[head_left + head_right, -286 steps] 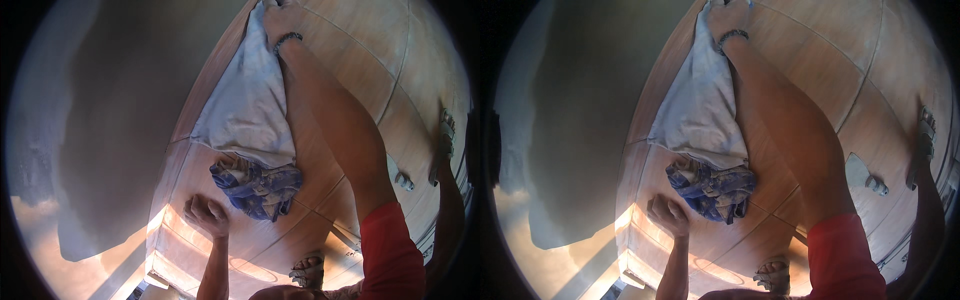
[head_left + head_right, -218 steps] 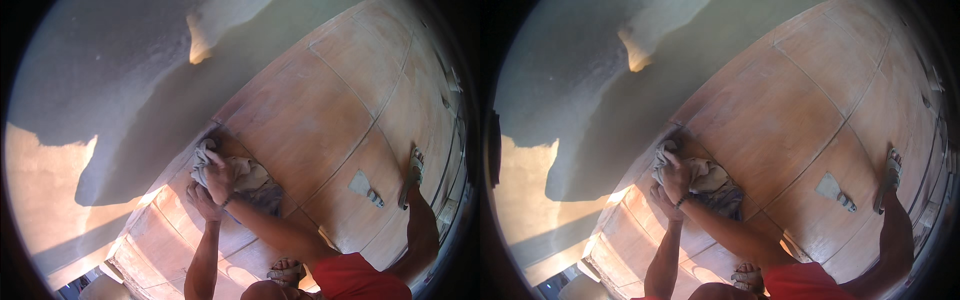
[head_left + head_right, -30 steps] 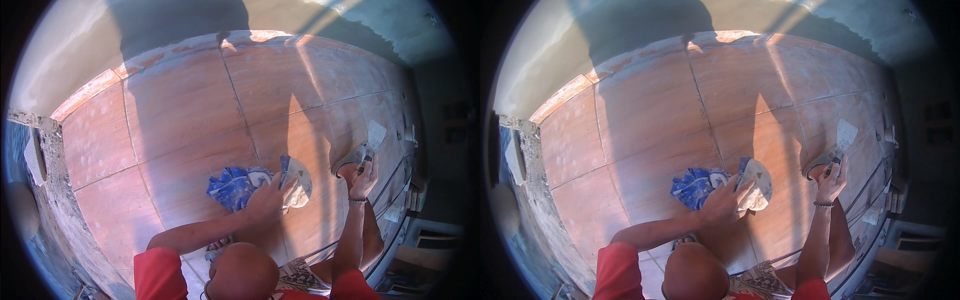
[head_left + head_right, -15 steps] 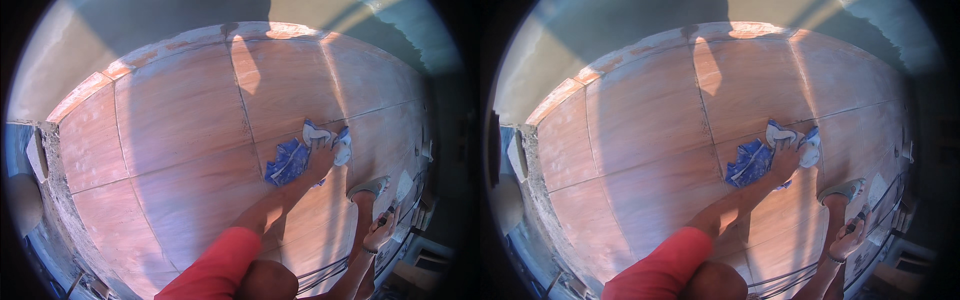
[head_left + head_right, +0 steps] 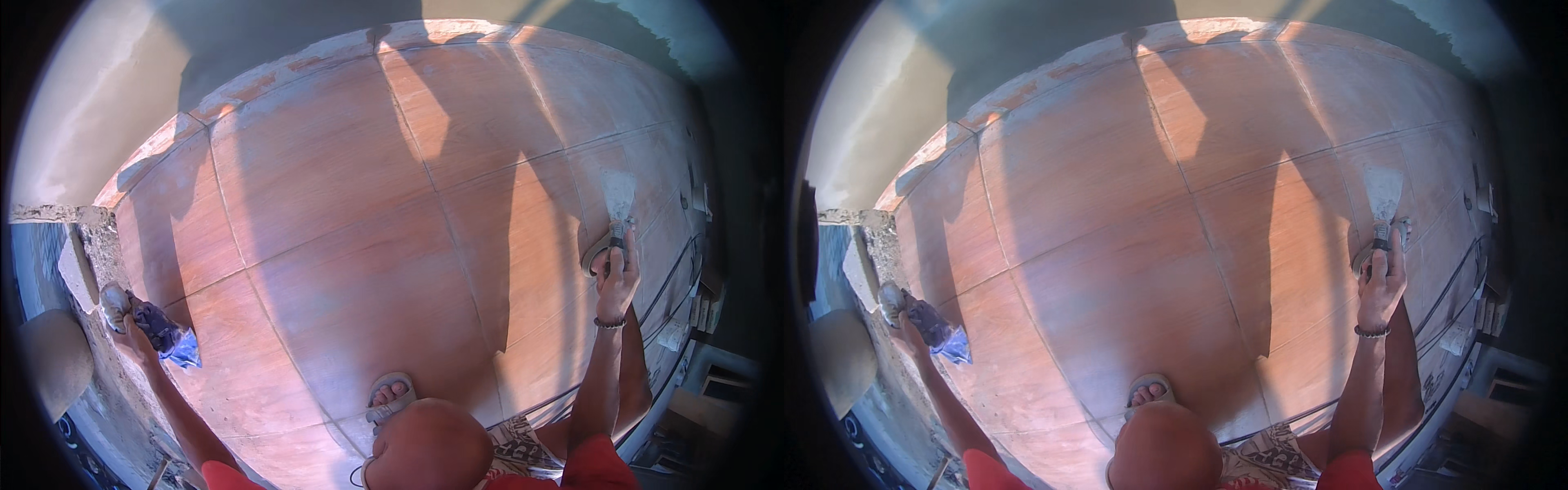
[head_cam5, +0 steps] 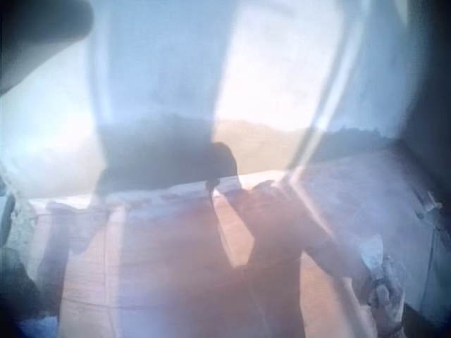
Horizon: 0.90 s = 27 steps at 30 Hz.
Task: The person cleans a tiled floor using a cloth and a scraper. They wipe the surface with the cloth and use the scraper to remove debris from the grout lines and tile surface. The person moves around the area, repeatedly wiping and scraping different sections of the floor.
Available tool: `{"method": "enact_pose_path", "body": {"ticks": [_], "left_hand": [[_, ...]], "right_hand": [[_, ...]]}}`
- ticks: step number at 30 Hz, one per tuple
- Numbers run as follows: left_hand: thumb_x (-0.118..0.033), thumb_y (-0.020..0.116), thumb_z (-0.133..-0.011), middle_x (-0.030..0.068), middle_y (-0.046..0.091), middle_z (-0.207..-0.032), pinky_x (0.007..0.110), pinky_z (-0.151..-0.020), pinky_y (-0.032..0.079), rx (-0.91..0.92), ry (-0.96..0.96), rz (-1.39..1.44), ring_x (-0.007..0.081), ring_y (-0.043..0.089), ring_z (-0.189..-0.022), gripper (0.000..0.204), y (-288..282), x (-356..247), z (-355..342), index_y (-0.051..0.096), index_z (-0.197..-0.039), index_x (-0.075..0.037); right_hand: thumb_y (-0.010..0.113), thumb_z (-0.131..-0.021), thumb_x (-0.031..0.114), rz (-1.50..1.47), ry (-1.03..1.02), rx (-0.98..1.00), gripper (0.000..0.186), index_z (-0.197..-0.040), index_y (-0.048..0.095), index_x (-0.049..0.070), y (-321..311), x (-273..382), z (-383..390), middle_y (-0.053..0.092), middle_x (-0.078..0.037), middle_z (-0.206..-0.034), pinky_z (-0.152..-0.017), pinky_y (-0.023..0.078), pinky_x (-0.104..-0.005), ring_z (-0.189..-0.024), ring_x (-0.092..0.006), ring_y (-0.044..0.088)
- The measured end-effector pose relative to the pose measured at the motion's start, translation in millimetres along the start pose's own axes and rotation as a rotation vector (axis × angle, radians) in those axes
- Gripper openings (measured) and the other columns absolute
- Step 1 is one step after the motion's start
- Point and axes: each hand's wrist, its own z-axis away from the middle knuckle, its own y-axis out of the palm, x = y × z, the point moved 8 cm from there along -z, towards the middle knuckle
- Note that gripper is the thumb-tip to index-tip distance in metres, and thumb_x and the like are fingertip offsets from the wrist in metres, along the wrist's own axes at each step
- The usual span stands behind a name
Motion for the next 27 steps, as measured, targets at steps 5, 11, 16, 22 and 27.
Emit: {"method": "enact_pose_path", "body": {"ticks": [5,11,16,22,27], "left_hand": [[-0.011,0.057,-0.088,0.0173,0.060,-0.128,0.036,-0.100,0.043,0.285,0.289,0.438,0.0243,0.059,-0.114,0.054,24,-175,165,0.047,-0.139,0.004],[-0.003,0.066,-0.078,0.0255,0.057,-0.122,0.046,-0.100,0.042,0.874,0.588,0.449,0.0420,0.054,-0.113,0.064,100,-308,402,0.047,-0.139,-0.001],[-0.025,0.072,-0.079,0.0205,0.038,-0.149,0.053,-0.107,0.034,1.277,1.309,0.464,0.0436,0.046,-0.121,0.065,122,-336,643,0.050,-0.139,-0.018],[-0.026,0.067,-0.080,0.0158,0.043,-0.144,0.054,-0.103,0.035,0.765,1.109,0.374,0.0372,0.045,-0.122,0.053,163,-339,548,0.057,-0.132,-0.019],[-0.018,0.077,-0.073,0.0186,0.050,-0.136,0.051,-0.099,0.037,0.436,0.489,0.194,0.0429,0.049,-0.112,0.066,137,-217,322,0.055,-0.136,-0.016]], "right_hand": [[0.056,-0.092,0.014,0.334,-0.120,-0.029,0.048,-0.139,0.054,0.001,-58,2,-53,0.055,0.000,-0.072,-0.047,0.036,-0.0234,-0.054,-0.0043,0.043],[0.058,-0.091,0.015,0.423,-0.090,-0.005,0.048,-0.137,0.055,0.001,-92,37,-49,0.055,0.001,-0.074,-0.048,0.037,-0.0231,-0.056,-0.0045,0.044],[0.053,-0.094,0.017,0.482,-0.104,0.074,0.049,-0.142,0.052,0.007,-133,0,-22,0.054,0.001,-0.075,-0.041,0.025,-0.0236,-0.052,-0.0052,0.032],[0.050,-0.095,0.027,0.683,-0.068,0.086,0.048,-0.139,0.056,0.009,-123,-31,-19,0.055,-0.008,-0.077,-0.051,0.034,-0.0345,-0.060,-0.0161,0.041],[0.049,-0.094,0.026,0.657,-0.312,0.218,0.047,-0.136,0.058,0.008,-79,-37,-63,0.059,-0.012,-0.085,-0.059,0.040,-0.0399,-0.063,-0.0200,0.045]]}}
